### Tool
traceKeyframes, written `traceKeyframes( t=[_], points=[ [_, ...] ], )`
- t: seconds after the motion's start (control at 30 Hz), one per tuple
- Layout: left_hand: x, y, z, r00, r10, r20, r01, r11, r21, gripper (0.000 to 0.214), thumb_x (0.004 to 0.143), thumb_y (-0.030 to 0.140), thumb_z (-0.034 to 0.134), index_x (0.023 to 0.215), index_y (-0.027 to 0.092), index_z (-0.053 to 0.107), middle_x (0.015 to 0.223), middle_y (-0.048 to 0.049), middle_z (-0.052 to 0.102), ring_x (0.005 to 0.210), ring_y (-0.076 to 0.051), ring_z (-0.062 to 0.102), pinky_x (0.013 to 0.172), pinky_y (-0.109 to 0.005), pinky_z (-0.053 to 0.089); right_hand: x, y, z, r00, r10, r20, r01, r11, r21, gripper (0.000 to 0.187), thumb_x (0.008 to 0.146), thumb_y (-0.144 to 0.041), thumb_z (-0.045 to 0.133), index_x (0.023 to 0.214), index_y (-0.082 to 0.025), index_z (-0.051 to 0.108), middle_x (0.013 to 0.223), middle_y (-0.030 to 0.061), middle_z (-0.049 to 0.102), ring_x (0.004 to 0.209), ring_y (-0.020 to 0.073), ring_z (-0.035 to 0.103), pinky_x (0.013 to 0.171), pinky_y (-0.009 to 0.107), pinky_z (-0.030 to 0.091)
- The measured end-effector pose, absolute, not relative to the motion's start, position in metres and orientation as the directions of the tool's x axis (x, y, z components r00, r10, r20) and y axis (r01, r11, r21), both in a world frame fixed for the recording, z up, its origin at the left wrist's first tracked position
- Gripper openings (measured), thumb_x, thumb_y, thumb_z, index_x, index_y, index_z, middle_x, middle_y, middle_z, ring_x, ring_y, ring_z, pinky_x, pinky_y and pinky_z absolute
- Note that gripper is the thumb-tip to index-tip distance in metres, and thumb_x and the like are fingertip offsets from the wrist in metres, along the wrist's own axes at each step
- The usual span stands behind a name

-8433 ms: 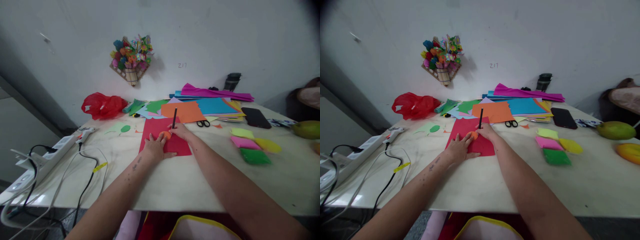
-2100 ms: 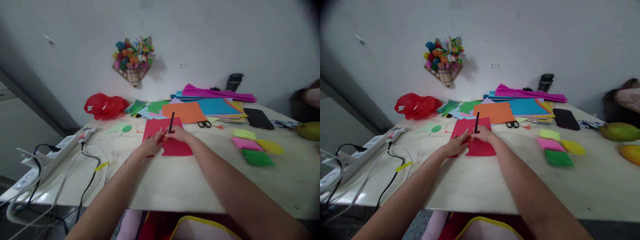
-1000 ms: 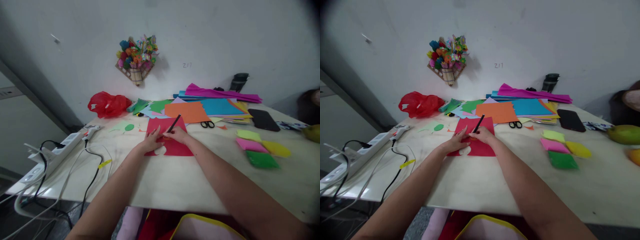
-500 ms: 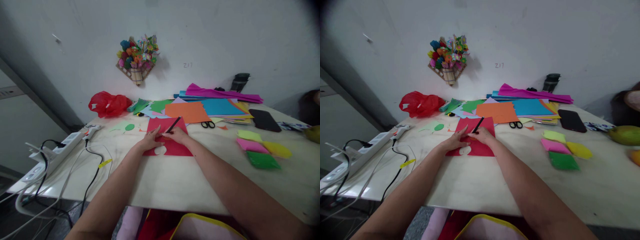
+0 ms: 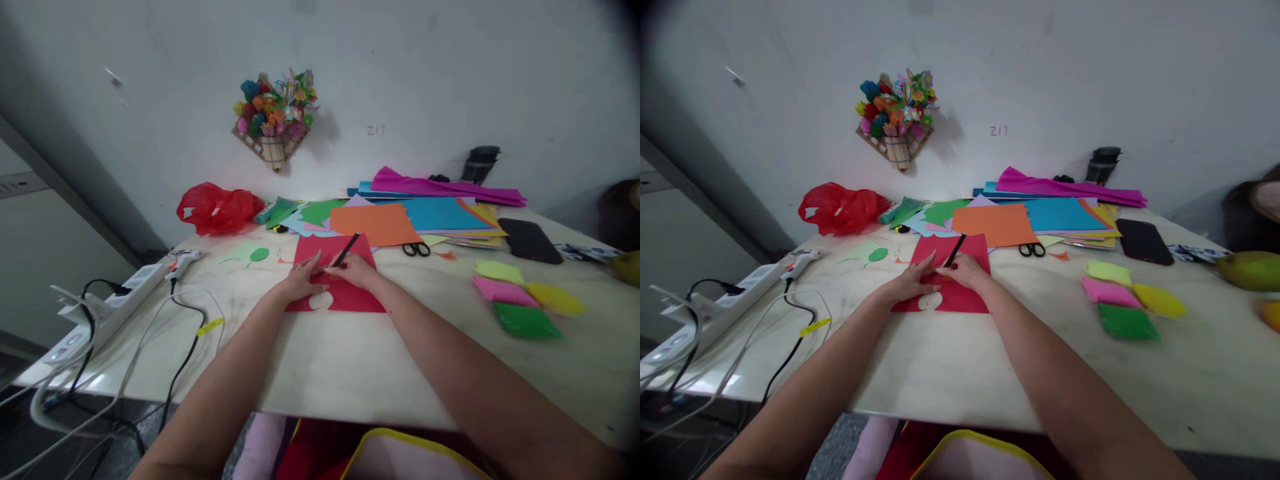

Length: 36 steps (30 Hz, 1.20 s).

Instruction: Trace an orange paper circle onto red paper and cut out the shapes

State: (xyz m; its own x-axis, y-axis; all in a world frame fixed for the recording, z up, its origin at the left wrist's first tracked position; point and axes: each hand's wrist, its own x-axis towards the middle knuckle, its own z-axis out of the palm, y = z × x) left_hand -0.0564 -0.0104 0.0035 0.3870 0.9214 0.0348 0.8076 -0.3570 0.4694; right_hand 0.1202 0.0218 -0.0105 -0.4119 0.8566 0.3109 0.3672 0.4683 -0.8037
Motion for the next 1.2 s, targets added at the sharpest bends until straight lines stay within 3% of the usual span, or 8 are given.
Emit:
traceKeyframes(
  t=[1.2],
  points=[
    [-0.0568, -0.0091, 0.0023, 0.424, 0.905, 0.041, 0.782, -0.388, 0.489, 0.089, 0.070, 0.040, 0.060, 0.138, 0.025, 0.006, 0.125, -0.0027, 0.050, 0.127, -0.023, 0.025, 0.103, -0.040, 0.018, 0.1231, 0.0212, -0.0071, -0.446, 0.847, 0.289, 0.358, 0.465, -0.810, 0.013, 0.067, -0.029, 0.062, 0.068, -0.016, 0.064, 0.073, 0.0039, 0.064, 0.073, 0.0161, 0.058, 0.066, 0.028, 0.045]
  ],
)
